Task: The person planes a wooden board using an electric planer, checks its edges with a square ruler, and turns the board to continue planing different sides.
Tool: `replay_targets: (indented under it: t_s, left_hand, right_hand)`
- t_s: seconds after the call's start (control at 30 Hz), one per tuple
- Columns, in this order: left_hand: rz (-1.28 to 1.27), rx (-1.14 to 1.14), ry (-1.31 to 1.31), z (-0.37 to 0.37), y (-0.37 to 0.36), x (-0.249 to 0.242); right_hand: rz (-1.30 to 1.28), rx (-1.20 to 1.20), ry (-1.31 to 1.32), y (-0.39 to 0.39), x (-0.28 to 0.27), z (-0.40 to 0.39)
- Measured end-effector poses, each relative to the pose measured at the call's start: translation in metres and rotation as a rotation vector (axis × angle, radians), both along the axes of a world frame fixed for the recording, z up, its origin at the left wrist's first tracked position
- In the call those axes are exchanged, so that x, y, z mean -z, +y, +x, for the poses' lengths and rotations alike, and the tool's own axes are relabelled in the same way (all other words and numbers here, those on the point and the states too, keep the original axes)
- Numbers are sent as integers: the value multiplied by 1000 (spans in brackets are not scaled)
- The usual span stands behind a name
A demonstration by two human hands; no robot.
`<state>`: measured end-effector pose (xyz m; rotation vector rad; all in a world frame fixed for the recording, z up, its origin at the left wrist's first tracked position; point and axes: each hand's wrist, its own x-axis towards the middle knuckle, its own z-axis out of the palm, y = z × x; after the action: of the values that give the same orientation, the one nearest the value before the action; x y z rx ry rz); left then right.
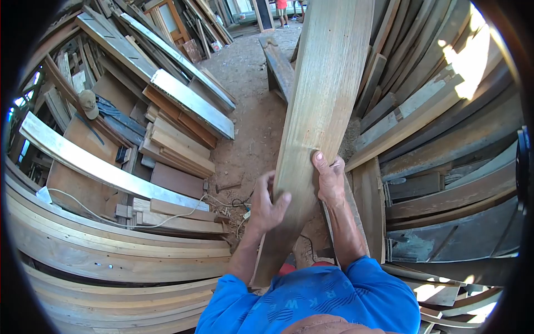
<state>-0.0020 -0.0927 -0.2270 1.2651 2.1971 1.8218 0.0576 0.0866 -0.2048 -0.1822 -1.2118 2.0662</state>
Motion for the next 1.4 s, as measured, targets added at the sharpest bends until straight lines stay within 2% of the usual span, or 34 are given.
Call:
replay_targets:
  t_s: [0.17, 0.27, 0.53, 0.73, 0.77, 0.8, 0.87, 0.9, 0.97, 1.0, 1.03, 1.1, 1.17, 1.23, 1.27, 1.33, 1.37, 1.4]
  left_hand:
    - [139, 106, 197, -18, 38, -94]
    - [111, 92, 217, -14, 46, -123]
    - [247, 101, 302, -34, 46, -126]
    - [354, 21, 381, -67, 50, -132]
    - [339, 3, 369, -75, 49, -130]
    - [313, -17, 345, -81, 45, -124]
    - [354, -12, 297, -105, 48, -101]
    - [384, -1, 284, -113, 49, -90]
    - [404, 35, 260, -131, 55, -58]
    - [395, 58, 249, -141, 59, -36]
    - [370, 88, 242, -147, 61, -15]
    - [302, 150, 229, -157, 64, 23]
    - [274, 145, 204, -165, 69, 64]
    - [287, 60, 169, -171, 76, 106]
    - [233, -129, 159, -173, 73, 128]
    - [120, -493, 159, -180, 65, 164]
    - [97, -393, -145, -186, 58, 208]
    - [104, -391, -439, -182, 64, 261]
  right_hand:
    - [102, 49, 73, -16, -24, 18]
    - [177, 91, 115, -23, -28, 21]
    - [318, 182, 74, -38, -29, 14]
    - [420, 157, -48, -50, -20, -10]
    - [501, 132, -92, -43, -23, -14]
    - [574, 99, -149, -35, -23, -13]
    - [908, 232, 56, -15, -69, 9]
    - [1140, 331, -48, 15, -92, 31]
    - [898, 465, 190, -3, -163, 51]
    - [967, 431, 344, 17, -182, 55]
    - [920, 273, 538, 29, -197, 55]
    - [707, 479, 363, 13, -209, 52]
    - [554, 747, 260, -17, -196, 33]
    - [543, 879, 313, -12, -158, 15]
    - [496, 918, 351, -8, -145, 9]
    - [306, 948, 242, -1, -140, 25]
    - [356, 903, 217, 6, -140, 30]
    - [369, 885, 225, 12, -139, 34]
